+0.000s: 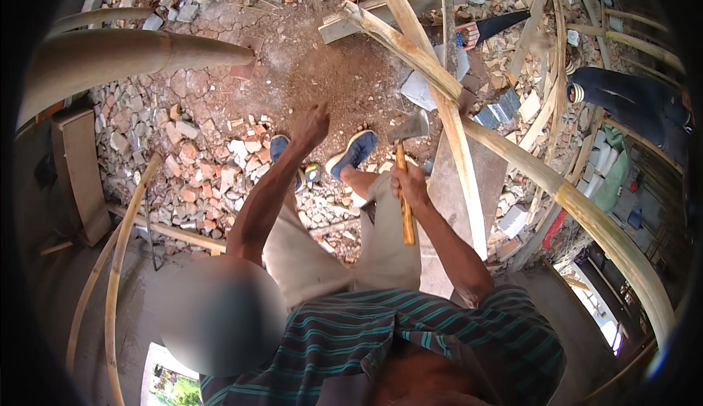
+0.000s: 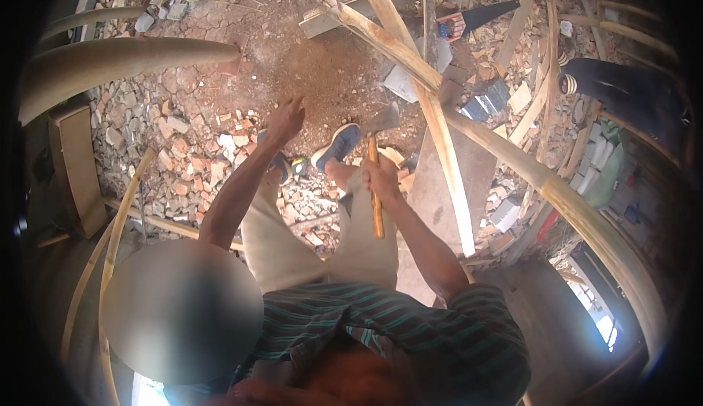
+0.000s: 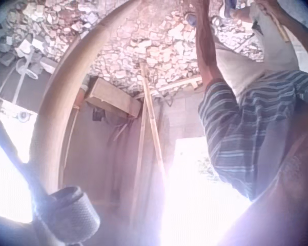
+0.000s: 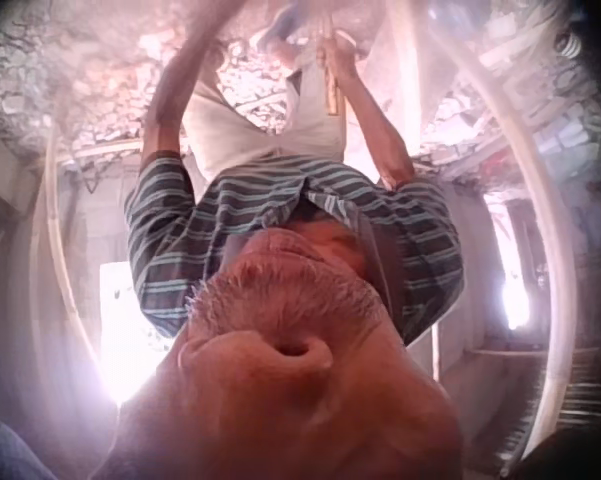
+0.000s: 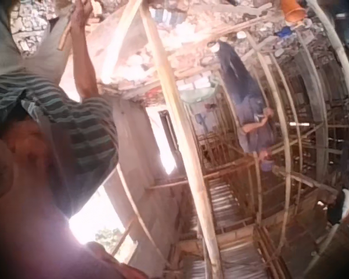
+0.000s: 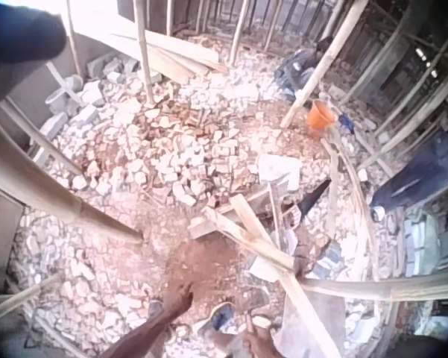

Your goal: The person assembles a small wooden frame by positioning planks, sawing a plank to length, and hammering nails to join the pieces. The person repeatedly adjusts the frame and hammers nails to secure the joints.

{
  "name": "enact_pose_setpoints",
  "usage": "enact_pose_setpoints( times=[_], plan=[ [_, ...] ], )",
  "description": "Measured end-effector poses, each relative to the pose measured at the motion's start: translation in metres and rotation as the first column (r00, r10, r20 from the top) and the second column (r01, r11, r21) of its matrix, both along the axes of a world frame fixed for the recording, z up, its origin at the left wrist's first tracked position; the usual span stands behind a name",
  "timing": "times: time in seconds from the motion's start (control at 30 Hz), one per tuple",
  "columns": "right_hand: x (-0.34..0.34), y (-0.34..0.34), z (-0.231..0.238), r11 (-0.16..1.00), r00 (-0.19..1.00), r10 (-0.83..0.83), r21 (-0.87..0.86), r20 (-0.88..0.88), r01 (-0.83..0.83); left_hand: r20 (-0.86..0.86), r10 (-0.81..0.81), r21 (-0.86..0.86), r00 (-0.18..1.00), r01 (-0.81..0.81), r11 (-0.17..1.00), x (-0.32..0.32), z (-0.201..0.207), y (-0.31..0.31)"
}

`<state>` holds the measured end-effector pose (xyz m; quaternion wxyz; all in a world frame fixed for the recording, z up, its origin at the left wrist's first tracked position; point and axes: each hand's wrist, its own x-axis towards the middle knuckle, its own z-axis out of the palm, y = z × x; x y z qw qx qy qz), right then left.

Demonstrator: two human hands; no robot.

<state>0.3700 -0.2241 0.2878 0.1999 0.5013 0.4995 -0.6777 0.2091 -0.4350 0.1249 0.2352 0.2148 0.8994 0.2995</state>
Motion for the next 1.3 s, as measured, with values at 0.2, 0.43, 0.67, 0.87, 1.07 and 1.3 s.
enact_pose_setpoints(
  times=[0.2, 0.43, 0.67, 0.87, 1.07, 1.3],
  plan=[
    [0.019, -0.045, -0.092, 0.988, 0.996, -0.043, -0.149, -0.076, 0.031, 0.068, -0.075, -0.127, 0.995, 0.083, 0.988, -0.131, -0.212, 0.163],
    [0.02, -0.034, -0.126, 0.915, 0.982, -0.18, -0.377, -0.065, 0.143, -0.113, -0.299, -0.192, 0.948, 0.275, 0.942, -0.205, -0.297, 0.227],
    [0.005, -0.025, -0.121, 0.879, 0.971, -0.229, -0.442, -0.064, 0.178, -0.471, -0.27, 0.057, 0.84, 0.335, 0.941, -0.205, -0.315, 0.241],
    [0.009, -0.035, -0.117, 0.841, 0.947, -0.305, -0.495, -0.097, 0.22, -0.094, -0.68, -0.359, 0.727, 0.613, 0.704, -0.207, -0.298, 0.218],
    [-0.001, -0.056, -0.094, 0.862, 0.858, -0.449, -0.373, -0.248, 0.344, 0.029, -0.197, 0.164, 0.98, 0.19, 0.968, -0.098, -0.196, 0.129],
    [0.001, -0.082, -0.073, 0.859, 0.833, -0.481, 0.046, -0.274, 0.511, 0.634, -0.199, 0.542, 0.747, -0.246, 0.803, -0.048, -0.045, 0.142]
  ],
)
